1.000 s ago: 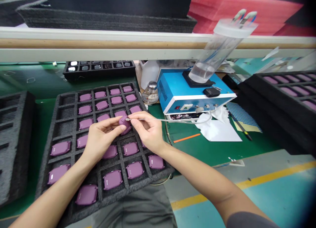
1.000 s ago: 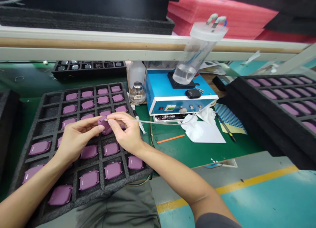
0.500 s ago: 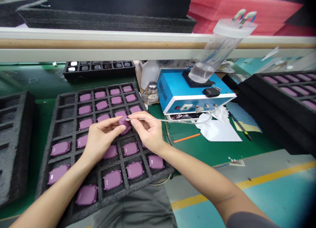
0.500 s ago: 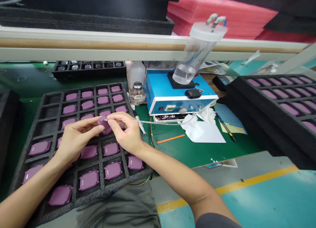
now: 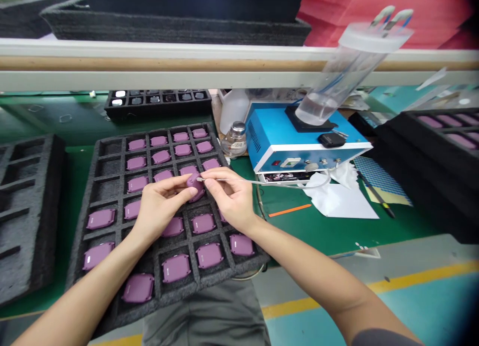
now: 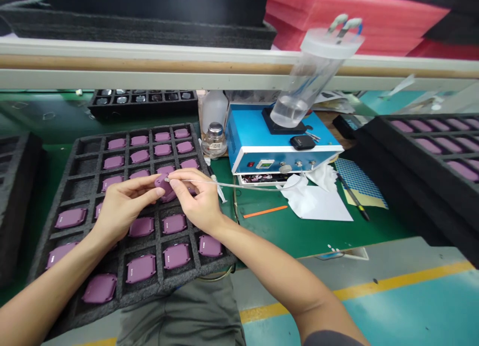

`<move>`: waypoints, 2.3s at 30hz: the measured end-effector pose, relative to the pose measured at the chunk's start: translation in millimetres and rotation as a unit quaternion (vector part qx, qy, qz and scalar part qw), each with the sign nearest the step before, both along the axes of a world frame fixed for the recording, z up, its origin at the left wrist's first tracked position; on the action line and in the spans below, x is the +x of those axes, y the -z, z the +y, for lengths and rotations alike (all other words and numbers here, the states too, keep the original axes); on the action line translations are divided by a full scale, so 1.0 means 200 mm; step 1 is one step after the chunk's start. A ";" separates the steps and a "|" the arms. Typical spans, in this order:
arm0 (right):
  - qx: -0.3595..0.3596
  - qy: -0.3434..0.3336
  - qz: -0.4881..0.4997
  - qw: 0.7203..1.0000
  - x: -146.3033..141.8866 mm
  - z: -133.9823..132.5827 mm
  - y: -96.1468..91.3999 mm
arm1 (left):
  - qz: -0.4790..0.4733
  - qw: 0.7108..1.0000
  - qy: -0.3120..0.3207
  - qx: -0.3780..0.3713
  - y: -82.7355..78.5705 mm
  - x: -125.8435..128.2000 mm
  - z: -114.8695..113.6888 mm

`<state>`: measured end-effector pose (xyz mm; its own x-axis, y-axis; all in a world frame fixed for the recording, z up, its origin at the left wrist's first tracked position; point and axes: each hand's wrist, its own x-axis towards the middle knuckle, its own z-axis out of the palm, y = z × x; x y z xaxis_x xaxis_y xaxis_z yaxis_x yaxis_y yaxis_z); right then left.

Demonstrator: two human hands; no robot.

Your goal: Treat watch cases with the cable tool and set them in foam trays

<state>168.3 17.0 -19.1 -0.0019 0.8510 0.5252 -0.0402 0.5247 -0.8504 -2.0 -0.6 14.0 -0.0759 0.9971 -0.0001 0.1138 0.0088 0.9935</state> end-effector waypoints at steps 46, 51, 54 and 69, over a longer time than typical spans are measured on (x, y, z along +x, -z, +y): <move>-0.002 -0.001 0.005 1.000 -0.01 0.01 0.00 | 0.014 1.000 0.005 0.014 0.01 -0.01 0.01; 0.002 -0.003 0.007 1.000 -0.01 0.01 0.00 | 0.006 1.000 0.007 0.014 0.01 -0.01 0.01; -0.001 -0.003 0.006 1.000 -0.01 0.01 0.00 | 0.007 1.000 0.006 0.012 0.01 -0.01 0.01; -0.009 -0.001 -0.003 1.000 0.00 0.00 -0.01 | 0.027 1.000 -0.004 0.003 0.00 0.00 0.01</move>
<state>167.4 17.7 -17.1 -0.0060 0.8601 0.5101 -0.0357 0.5096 -0.8597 -2.3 0.9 15.0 -0.0829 0.9965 0.0104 0.1669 0.0036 0.9860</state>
